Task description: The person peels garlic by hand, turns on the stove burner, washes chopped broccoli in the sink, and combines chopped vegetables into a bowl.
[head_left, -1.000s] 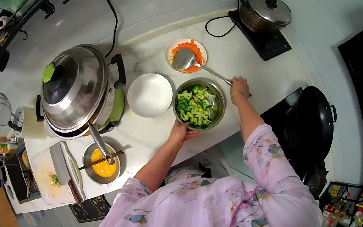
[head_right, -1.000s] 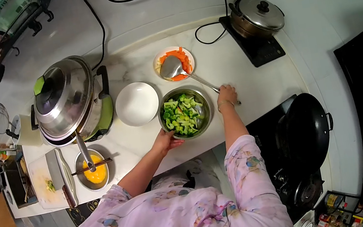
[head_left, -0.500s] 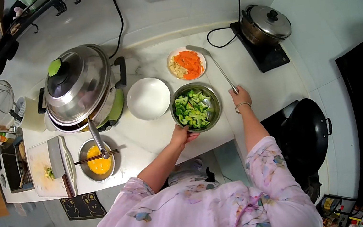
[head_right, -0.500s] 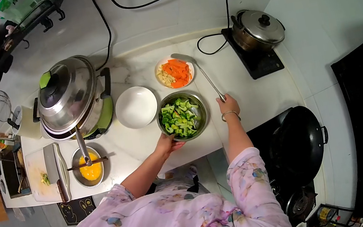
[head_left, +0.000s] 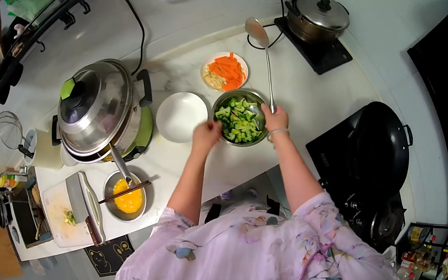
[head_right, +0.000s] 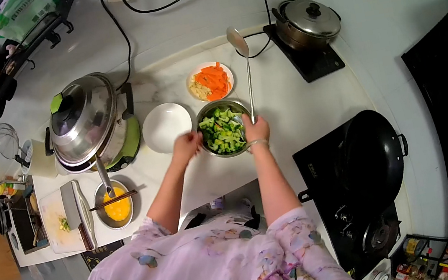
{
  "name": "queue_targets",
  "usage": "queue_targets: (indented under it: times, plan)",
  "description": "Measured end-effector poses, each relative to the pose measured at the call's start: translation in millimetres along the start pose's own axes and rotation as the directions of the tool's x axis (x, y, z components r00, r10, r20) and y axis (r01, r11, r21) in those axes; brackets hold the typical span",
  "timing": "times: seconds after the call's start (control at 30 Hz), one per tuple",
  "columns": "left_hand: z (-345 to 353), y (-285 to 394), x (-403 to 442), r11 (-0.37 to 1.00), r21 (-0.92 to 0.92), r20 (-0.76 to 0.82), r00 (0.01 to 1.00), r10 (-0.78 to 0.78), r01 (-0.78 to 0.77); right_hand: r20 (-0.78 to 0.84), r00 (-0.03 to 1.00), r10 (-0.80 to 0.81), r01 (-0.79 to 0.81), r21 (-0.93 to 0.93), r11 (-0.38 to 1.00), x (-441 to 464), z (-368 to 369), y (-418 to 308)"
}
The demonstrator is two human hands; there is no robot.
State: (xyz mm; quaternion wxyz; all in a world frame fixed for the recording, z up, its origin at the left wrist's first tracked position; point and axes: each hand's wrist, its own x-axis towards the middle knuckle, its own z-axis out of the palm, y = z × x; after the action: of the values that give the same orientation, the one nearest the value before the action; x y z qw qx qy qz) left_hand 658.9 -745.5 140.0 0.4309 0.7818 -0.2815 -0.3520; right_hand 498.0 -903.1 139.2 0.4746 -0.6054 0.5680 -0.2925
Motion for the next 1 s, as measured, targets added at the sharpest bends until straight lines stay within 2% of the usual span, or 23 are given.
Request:
queue_targets:
  times: [0.07,0.1,0.13,0.17,0.2,0.23,0.3,0.33,0.37,0.4,0.43,0.47,0.53,0.57,0.67,0.7,0.8,1.0]
  plan:
    - [-5,7,46,0.989,0.087,-0.257,0.956,0.142,-0.124,-0.021,1.000,-0.005,0.007,0.075,0.997,-32,7,11]
    - [-8,13,68,0.983,0.067,-0.329,0.926,0.185,-0.173,-0.037,0.999,-0.018,0.024,0.143,0.990,-48,6,18]
    - [-9,16,89,0.974,0.050,-0.402,0.888,0.223,-0.222,-0.053,0.997,-0.061,0.066,0.099,0.993,-65,2,22]
    - [-7,13,114,0.969,0.176,-0.440,0.867,0.235,-0.173,-0.066,0.992,-0.106,0.110,0.055,0.992,-79,-3,27]
    - [-3,11,134,0.948,0.297,-0.475,0.843,0.253,-0.117,-0.036,0.999,-0.040,0.041,0.046,0.998,-89,-8,38]
    - [-3,15,143,0.948,0.296,-0.472,0.844,0.254,-0.120,-0.007,1.000,0.025,-0.024,0.036,0.999,-97,-12,49]
    - [0,28,160,0.894,0.437,-0.257,0.966,0.019,0.099,0.006,0.999,0.036,-0.036,0.001,0.999,-117,-28,57]
    - [1,27,176,0.894,0.437,-0.252,0.967,0.022,0.094,0.000,0.999,0.037,-0.037,0.001,0.999,-125,-36,58]
    - [2,23,193,0.955,0.206,-0.176,0.968,-0.176,0.211,-0.013,1.000,0.004,-0.004,0.002,1.000,-133,-43,59]
    - [7,16,205,0.937,-0.021,-0.053,0.936,-0.349,0.348,-0.026,0.999,-0.027,0.027,0.001,1.000,-141,-50,60]
    - [12,20,205,0.918,-0.184,-0.083,0.925,-0.371,0.352,-0.034,0.999,-0.022,0.022,0.000,1.000,-146,-55,61]
    - [16,16,212,0.919,-0.180,-0.076,0.926,-0.369,0.351,-0.051,0.999,-0.015,0.017,0.033,0.999,-150,-58,62]
    - [21,1,230,0.823,-0.420,-0.012,0.904,-0.427,0.383,-0.073,0.997,-0.008,0.013,0.067,0.998,-157,-66,64]
    - [22,-2,236,0.786,-0.446,0.008,0.880,-0.475,0.428,-0.088,0.996,0.013,-0.009,0.055,0.998,-160,-69,64]
    - [21,0,232,0.838,-0.394,-0.047,0.902,-0.429,0.378,-0.111,0.992,0.053,-0.049,0.044,0.998,-163,-74,71]
    - [21,6,226,0.817,-0.440,-0.070,0.893,-0.445,0.372,-0.126,0.989,0.083,-0.078,0.038,0.996,-164,-75,73]
    - [24,-2,236,0.831,-0.397,-0.082,0.887,-0.455,0.389,-0.132,0.984,0.116,-0.114,0.024,0.993,-161,-74,90]
    - [23,-11,242,0.854,-0.396,-0.047,0.922,-0.385,0.337,-0.109,0.976,0.188,-0.179,0.088,0.980,-158,-77,63]
